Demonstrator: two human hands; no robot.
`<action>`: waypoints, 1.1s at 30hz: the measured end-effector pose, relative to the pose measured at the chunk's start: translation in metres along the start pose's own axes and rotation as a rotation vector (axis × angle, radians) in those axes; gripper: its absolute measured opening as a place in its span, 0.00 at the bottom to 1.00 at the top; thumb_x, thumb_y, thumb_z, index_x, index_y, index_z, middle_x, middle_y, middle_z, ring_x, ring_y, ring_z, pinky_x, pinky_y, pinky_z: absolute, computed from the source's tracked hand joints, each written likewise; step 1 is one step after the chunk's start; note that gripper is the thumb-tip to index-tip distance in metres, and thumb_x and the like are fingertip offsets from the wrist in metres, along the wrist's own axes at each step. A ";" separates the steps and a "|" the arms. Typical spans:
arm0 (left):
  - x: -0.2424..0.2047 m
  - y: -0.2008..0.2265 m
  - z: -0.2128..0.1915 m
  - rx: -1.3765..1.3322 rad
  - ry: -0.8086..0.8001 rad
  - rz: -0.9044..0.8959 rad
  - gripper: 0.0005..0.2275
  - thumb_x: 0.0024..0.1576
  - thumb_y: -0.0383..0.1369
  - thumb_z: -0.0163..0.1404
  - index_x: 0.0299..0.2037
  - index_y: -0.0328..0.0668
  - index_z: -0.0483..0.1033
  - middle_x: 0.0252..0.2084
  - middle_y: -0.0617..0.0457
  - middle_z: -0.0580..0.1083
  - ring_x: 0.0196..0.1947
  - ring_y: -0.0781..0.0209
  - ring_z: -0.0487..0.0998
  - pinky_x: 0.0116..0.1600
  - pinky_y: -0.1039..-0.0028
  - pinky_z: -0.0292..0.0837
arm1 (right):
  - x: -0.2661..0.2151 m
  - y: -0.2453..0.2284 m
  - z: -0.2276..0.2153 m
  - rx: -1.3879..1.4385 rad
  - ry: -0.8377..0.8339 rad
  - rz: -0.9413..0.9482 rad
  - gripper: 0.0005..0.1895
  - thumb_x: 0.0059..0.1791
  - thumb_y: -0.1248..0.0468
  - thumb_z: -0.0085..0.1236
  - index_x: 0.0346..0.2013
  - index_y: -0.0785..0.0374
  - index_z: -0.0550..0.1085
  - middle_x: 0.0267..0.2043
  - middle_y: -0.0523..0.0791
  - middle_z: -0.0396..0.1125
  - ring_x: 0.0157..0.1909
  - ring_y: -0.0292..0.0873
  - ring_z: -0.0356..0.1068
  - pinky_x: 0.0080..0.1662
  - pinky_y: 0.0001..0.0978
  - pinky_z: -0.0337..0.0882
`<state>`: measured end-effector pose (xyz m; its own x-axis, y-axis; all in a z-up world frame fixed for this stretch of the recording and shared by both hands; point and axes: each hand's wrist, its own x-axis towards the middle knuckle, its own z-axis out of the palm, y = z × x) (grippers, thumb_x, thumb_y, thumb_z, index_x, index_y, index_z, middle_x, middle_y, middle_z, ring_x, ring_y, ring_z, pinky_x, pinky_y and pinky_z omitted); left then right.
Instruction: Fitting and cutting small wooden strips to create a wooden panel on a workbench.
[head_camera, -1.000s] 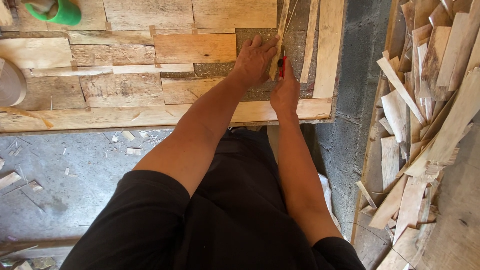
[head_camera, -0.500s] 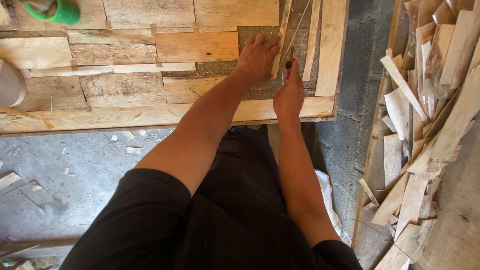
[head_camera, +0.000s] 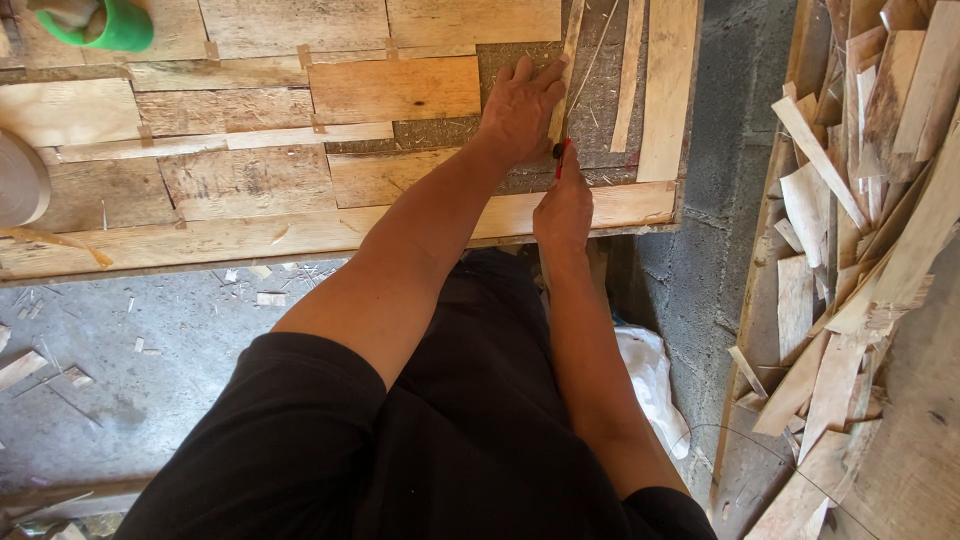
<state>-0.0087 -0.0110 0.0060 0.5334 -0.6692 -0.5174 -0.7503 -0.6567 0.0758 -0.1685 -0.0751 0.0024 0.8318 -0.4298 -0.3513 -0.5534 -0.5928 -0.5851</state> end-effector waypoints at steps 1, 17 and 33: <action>0.002 0.000 0.005 -0.002 -0.003 0.002 0.43 0.50 0.61 0.58 0.69 0.40 0.60 0.77 0.52 0.51 0.57 0.46 0.62 0.54 0.60 0.66 | -0.002 -0.002 0.001 -0.001 -0.002 0.003 0.32 0.53 0.76 0.45 0.73 0.68 0.54 0.55 0.63 0.68 0.55 0.64 0.71 0.53 0.52 0.71; 0.008 -0.001 0.019 -0.003 0.127 0.016 0.41 0.45 0.53 0.63 0.67 0.42 0.63 0.75 0.53 0.53 0.60 0.46 0.61 0.59 0.59 0.63 | -0.017 -0.003 0.012 -0.027 0.017 0.055 0.34 0.51 0.77 0.48 0.72 0.67 0.55 0.55 0.65 0.69 0.53 0.67 0.70 0.52 0.56 0.70; 0.006 0.000 0.013 0.010 0.063 0.021 0.39 0.48 0.49 0.60 0.70 0.46 0.60 0.77 0.53 0.49 0.62 0.47 0.59 0.62 0.59 0.59 | -0.045 0.001 0.016 -0.098 -0.063 0.100 0.39 0.47 0.76 0.49 0.73 0.66 0.52 0.48 0.62 0.69 0.49 0.65 0.71 0.51 0.55 0.70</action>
<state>-0.0100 -0.0107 -0.0080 0.5410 -0.7033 -0.4612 -0.7653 -0.6391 0.0770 -0.2053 -0.0457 0.0063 0.7714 -0.4483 -0.4517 -0.6329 -0.6141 -0.4715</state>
